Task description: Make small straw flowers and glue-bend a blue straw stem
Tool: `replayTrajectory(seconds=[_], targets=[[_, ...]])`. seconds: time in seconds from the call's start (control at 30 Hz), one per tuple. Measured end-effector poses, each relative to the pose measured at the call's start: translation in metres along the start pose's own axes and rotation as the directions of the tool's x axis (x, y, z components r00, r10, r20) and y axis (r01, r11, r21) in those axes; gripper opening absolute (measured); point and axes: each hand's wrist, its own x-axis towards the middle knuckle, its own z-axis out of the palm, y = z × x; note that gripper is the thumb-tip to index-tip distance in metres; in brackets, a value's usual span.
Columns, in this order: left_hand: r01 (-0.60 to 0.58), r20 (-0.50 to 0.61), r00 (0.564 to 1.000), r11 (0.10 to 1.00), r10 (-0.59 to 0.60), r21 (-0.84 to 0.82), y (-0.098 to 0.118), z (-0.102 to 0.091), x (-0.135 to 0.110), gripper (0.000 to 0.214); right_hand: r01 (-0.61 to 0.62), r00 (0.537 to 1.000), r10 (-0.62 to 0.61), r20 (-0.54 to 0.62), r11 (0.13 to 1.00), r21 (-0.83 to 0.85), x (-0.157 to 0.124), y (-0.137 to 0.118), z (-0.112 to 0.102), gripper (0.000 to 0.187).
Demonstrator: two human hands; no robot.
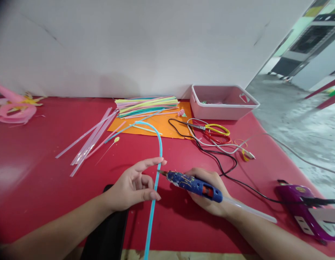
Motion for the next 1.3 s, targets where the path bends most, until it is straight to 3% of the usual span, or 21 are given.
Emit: replayTrajectory(seconds=[0.2, 0.37, 0.47, 0.63, 0.83, 1.07, 1.3], targets=[[0.006, -0.037, 0.999, 1.000, -0.007, -0.007, -0.001, -0.001, 0.002, 0.084, 0.054, 0.999, -0.054, 0.002, 0.994, 0.097, -0.001, -0.002, 0.000, 0.021], [-0.147, -0.048, 0.988, 0.989, 0.149, 0.032, -0.004, -0.002, 0.003, 0.059, 0.018, 0.999, -0.014, -0.033, 0.993, 0.113, 0.000, -0.008, 0.004, 0.031], [-0.174, -0.061, 0.982, 0.983, 0.177, 0.053, -0.005, -0.003, 0.004, 0.053, 0.021, 1.000, -0.018, -0.025, 0.993, 0.116, 0.000, -0.009, 0.004, 0.028], [-0.120, -0.056, 0.991, 0.992, 0.121, 0.027, -0.004, -0.002, 0.004, 0.060, -0.001, 1.000, 0.001, 0.004, 0.996, 0.087, 0.001, -0.007, 0.003, 0.020], [-0.084, -0.052, 0.995, 0.996, 0.084, 0.001, -0.002, -0.001, 0.003, 0.068, 0.053, 0.998, -0.054, 0.011, 0.997, 0.058, 0.002, -0.006, 0.002, 0.012], [-0.016, -0.062, 0.998, 1.000, 0.018, 0.024, -0.002, -0.003, 0.002, 0.078, 0.059, 0.998, -0.059, 0.023, 0.998, 0.035, 0.003, -0.008, 0.002, 0.014], [-0.048, -0.035, 0.998, 0.999, 0.048, 0.005, -0.006, -0.003, 0.002, 0.078, 0.034, 0.999, -0.034, 0.039, 0.999, 0.010, 0.003, -0.010, 0.002, 0.012]])
